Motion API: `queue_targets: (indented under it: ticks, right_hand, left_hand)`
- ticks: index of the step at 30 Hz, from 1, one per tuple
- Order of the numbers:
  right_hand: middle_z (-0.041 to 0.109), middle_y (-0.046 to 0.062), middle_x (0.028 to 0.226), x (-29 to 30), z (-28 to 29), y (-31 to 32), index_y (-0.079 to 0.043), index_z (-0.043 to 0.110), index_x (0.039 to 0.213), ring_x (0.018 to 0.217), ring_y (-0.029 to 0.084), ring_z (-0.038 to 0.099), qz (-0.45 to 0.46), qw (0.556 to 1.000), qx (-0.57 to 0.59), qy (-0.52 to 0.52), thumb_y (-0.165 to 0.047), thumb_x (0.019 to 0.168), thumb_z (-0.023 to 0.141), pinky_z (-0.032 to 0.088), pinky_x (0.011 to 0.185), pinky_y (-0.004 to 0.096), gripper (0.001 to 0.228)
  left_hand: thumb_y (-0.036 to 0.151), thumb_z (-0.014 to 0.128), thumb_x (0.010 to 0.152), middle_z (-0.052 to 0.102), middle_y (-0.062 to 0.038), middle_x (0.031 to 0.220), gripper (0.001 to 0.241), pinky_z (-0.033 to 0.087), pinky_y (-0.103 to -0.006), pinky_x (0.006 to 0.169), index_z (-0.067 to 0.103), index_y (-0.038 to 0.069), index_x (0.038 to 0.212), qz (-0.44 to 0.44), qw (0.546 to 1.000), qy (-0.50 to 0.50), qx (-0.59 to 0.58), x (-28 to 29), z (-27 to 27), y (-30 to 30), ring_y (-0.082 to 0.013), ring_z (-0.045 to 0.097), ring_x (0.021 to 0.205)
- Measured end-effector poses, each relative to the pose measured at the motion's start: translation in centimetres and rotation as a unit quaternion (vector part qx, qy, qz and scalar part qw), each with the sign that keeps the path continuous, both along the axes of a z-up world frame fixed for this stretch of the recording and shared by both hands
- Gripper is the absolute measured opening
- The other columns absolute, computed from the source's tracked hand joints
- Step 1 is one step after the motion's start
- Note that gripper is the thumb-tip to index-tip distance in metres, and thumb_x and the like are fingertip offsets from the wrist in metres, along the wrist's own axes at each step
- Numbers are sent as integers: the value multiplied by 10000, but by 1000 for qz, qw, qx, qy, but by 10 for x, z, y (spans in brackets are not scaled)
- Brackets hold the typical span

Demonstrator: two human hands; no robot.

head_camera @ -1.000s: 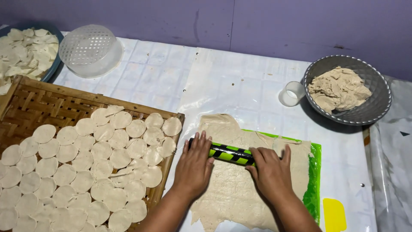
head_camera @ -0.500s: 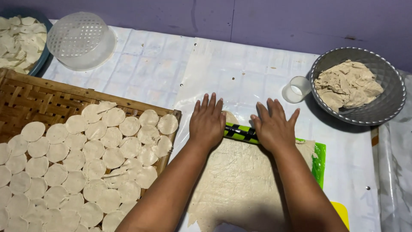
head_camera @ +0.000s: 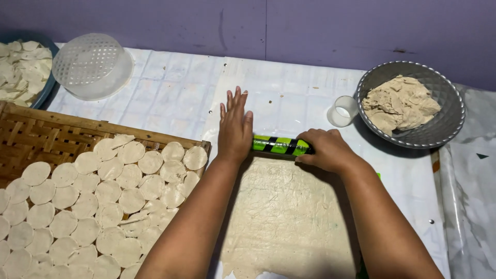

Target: Roll out dough and cut into small circular wrappers using a mold.

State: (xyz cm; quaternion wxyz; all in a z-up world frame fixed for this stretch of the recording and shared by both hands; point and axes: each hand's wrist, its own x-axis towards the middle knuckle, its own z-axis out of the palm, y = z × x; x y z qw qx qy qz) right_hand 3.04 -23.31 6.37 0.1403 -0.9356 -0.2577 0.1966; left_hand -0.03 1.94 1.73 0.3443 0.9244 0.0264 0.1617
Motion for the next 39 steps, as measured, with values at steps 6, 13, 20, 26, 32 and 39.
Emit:
queue_targets:
  ticks: [6,13,20,26,32,39]
  right_hand:
    - [667,68,1260,-28,32,-63,-190,659,1306,1178,318,553,-72,991,41,-102,-367,747,842,375,1042,446,614]
    - [676,-27,1234,-114,-20,-111,-261,641,1293,1205,207,598,-95,981,-11,-170,-377,775,798,247,1211,565,553]
    - [581,114,1417,-116,-98,-134,-84,526,1487,1366,265,480,-212,922,-12,-325,-544,960,510,22,1100,809,700]
    - [611,96,1350,-42,-72,-139,-151,587,1401,1374,271,482,-222,954,-79,-186,-592,1023,464,92,1190,708,593]
    - [637,76,1288,-23,-22,-146,-159,628,1311,1271,278,562,-128,990,-56,-16,-569,749,772,392,1080,483,710]
    - [642,142,1219,-63,-5,-151,-91,634,1260,1111,354,641,-194,976,25,-98,-500,801,771,526,885,463,630]
  left_hand:
    - [335,221,1122,172,-90,1738,545,26,-495,1313,260,128,1625,-34,995,-39,84,-68,44,-27,-289,91,1616]
    - [348,296,1071,128,-129,1704,584,0,-471,1244,218,107,1597,-202,959,123,155,-117,-1,-105,-278,68,1559]
    - [403,312,1089,257,-141,1689,612,103,-459,1274,304,60,1596,-212,956,14,200,-82,-38,-132,-277,197,1573]
    - [509,261,1089,264,-135,1679,661,140,-441,1278,313,75,1584,-196,950,135,201,-14,-12,-146,-287,201,1573]
    - [549,222,1068,206,-77,1705,678,106,-440,1279,275,146,1610,-205,963,160,68,24,-9,-127,-271,130,1594]
    - [467,220,1068,164,-59,1737,626,95,-523,1243,290,166,1612,-15,995,70,-72,-81,13,-53,-303,52,1596]
